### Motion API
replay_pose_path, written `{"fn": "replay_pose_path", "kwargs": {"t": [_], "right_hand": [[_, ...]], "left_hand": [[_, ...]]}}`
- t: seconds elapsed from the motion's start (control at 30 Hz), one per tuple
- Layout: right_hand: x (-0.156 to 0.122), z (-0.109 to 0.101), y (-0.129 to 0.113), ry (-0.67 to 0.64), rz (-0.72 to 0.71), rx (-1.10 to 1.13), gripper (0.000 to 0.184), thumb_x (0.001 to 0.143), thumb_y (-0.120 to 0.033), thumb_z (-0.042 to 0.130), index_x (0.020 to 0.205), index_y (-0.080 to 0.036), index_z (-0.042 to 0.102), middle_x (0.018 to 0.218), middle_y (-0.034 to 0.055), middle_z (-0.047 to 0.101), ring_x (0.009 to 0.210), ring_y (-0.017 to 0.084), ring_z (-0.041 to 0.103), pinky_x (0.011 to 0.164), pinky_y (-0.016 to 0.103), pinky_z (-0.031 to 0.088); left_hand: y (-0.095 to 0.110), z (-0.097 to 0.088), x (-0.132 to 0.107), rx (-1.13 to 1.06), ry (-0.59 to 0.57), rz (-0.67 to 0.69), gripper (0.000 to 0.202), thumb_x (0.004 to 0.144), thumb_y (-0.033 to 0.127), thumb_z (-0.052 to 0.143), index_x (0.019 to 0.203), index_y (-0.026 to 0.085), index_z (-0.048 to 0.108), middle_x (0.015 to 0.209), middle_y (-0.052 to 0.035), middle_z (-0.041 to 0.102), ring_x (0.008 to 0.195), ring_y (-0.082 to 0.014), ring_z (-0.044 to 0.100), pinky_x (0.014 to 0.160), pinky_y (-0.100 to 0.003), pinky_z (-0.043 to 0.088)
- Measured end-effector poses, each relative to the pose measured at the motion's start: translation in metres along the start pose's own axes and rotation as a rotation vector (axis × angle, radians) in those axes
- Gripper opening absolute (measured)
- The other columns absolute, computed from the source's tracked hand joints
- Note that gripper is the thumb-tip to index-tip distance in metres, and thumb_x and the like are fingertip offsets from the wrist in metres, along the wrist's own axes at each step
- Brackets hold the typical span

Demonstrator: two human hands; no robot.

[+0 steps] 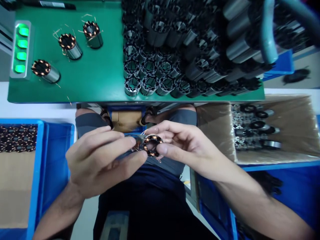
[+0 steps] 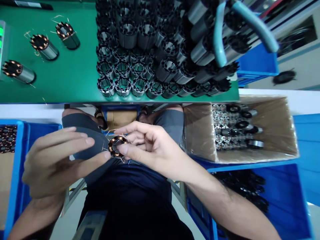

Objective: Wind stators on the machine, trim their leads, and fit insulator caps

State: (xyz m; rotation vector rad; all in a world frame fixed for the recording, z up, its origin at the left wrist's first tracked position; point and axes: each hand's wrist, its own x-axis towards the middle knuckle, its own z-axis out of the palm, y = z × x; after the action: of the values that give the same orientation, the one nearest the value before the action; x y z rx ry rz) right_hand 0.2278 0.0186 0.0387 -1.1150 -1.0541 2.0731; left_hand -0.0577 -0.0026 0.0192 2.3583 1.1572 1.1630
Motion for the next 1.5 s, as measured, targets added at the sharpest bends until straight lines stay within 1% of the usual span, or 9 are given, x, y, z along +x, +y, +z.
{"fn": "replay_pose_path", "kwargs": {"t": [0.1, 0.17, 0.4, 0.6, 0.73, 0.93, 1.2, 1.37, 1.5], "right_hand": [[0.001, -0.002, 0.006, 0.014, -0.003, 0.086, 0.046, 0.094, -0.034, 0.11, 0.129, -0.021, 0.085, 0.097, 0.0007, 0.087, 0.084, 0.014, 0.084, 0.086, 0.025, 0.073], [0.002, -0.002, 0.008, 0.075, -0.052, 0.17, 0.043, 0.094, -0.036, 0.11, 0.126, -0.024, 0.085, 0.102, 0.0002, 0.09, 0.086, 0.013, 0.086, 0.086, 0.024, 0.073], [-0.007, -0.005, 0.011, 0.219, -0.266, 0.14, 0.036, 0.097, -0.04, 0.107, 0.124, -0.028, 0.086, 0.109, 0.0035, 0.095, 0.1, 0.021, 0.094, 0.094, 0.03, 0.077], [0.0, 0.001, 0.017, 0.199, -0.301, 0.043, 0.045, 0.086, -0.017, 0.113, 0.121, -0.029, 0.087, 0.113, 0.0003, 0.097, 0.096, 0.014, 0.092, 0.088, 0.021, 0.074], [0.006, 0.0, 0.025, 0.168, -0.302, 0.047, 0.043, 0.091, -0.02, 0.111, 0.126, -0.026, 0.087, 0.116, 0.0032, 0.096, 0.096, 0.015, 0.092, 0.088, 0.021, 0.073], [0.0, -0.011, 0.032, 0.049, -0.277, 0.129, 0.032, 0.104, -0.038, 0.101, 0.13, -0.023, 0.088, 0.113, 0.0064, 0.096, 0.091, 0.018, 0.093, 0.087, 0.027, 0.076], [0.0, -0.01, 0.04, -0.029, -0.172, 0.009, 0.04, 0.096, -0.015, 0.104, 0.132, -0.022, 0.089, 0.113, 0.0048, 0.095, 0.095, 0.015, 0.091, 0.088, 0.021, 0.074], [0.004, -0.009, 0.048, 0.0, -0.222, 0.087, 0.031, 0.106, -0.028, 0.099, 0.133, -0.022, 0.084, 0.113, 0.0047, 0.092, 0.096, 0.013, 0.09, 0.092, 0.021, 0.072], [0.001, -0.01, 0.049, 0.067, -0.226, 0.139, 0.046, 0.102, -0.031, 0.103, 0.14, -0.028, 0.077, 0.113, 0.0027, 0.09, 0.097, 0.014, 0.088, 0.09, 0.021, 0.071]], "left_hand": [[0.008, -0.004, 0.004, 0.204, 0.009, 0.274, 0.039, 0.092, 0.009, 0.104, 0.121, 0.031, 0.09, 0.109, 0.0059, 0.089, 0.101, -0.0208, 0.08, 0.118, -0.041, 0.072], [0.007, 0.003, 0.0, 0.26, 0.011, 0.289, 0.033, 0.094, 0.01, 0.103, 0.115, 0.033, 0.091, 0.097, 0.0058, 0.086, 0.097, -0.0214, 0.074, 0.118, -0.04, 0.068], [-0.014, 0.054, -0.03, -0.042, -0.192, -0.22, 0.012, 0.108, 0.017, 0.092, 0.107, 0.028, 0.088, 0.107, 0.0015, 0.093, 0.107, -0.0256, 0.076, 0.106, -0.046, 0.059], [0.0, 0.042, -0.002, -0.372, 0.083, -0.424, 0.024, 0.099, 0.039, 0.105, 0.12, 0.032, 0.096, 0.119, -0.004, 0.09, 0.114, -0.026, 0.08, 0.107, -0.044, 0.063], [0.012, 0.052, 0.002, -0.593, 0.082, -0.523, 0.003, 0.108, 0.029, 0.095, 0.106, 0.029, 0.093, 0.117, -0.0041, 0.085, 0.114, -0.0211, 0.079, 0.11, -0.036, 0.062], [0.0, 0.078, -0.031, -0.896, 0.035, -0.791, 0.018, 0.11, 0.038, 0.094, 0.098, 0.025, 0.092, 0.104, -0.0049, 0.084, 0.103, -0.0194, 0.081, 0.095, -0.029, 0.064], [0.002, 0.047, -0.005, -0.873, -0.091, -0.641, 0.005, 0.108, 0.027, 0.097, 0.106, 0.031, 0.095, 0.106, -0.0003, 0.088, 0.103, -0.0167, 0.081, 0.099, -0.029, 0.064], [0.003, 0.058, -0.022, -0.776, -0.098, -0.673, 0.019, 0.12, 0.034, 0.079, 0.104, 0.024, 0.082, 0.115, -0.006, 0.081, 0.112, -0.021, 0.077, 0.104, -0.034, 0.063], [-0.012, 0.063, -0.038, -0.706, -0.048, -0.747, 0.03, 0.116, 0.05, 0.085, 0.105, 0.023, 0.076, 0.114, -0.0075, 0.083, 0.11, -0.0232, 0.081, 0.099, -0.036, 0.065]]}}
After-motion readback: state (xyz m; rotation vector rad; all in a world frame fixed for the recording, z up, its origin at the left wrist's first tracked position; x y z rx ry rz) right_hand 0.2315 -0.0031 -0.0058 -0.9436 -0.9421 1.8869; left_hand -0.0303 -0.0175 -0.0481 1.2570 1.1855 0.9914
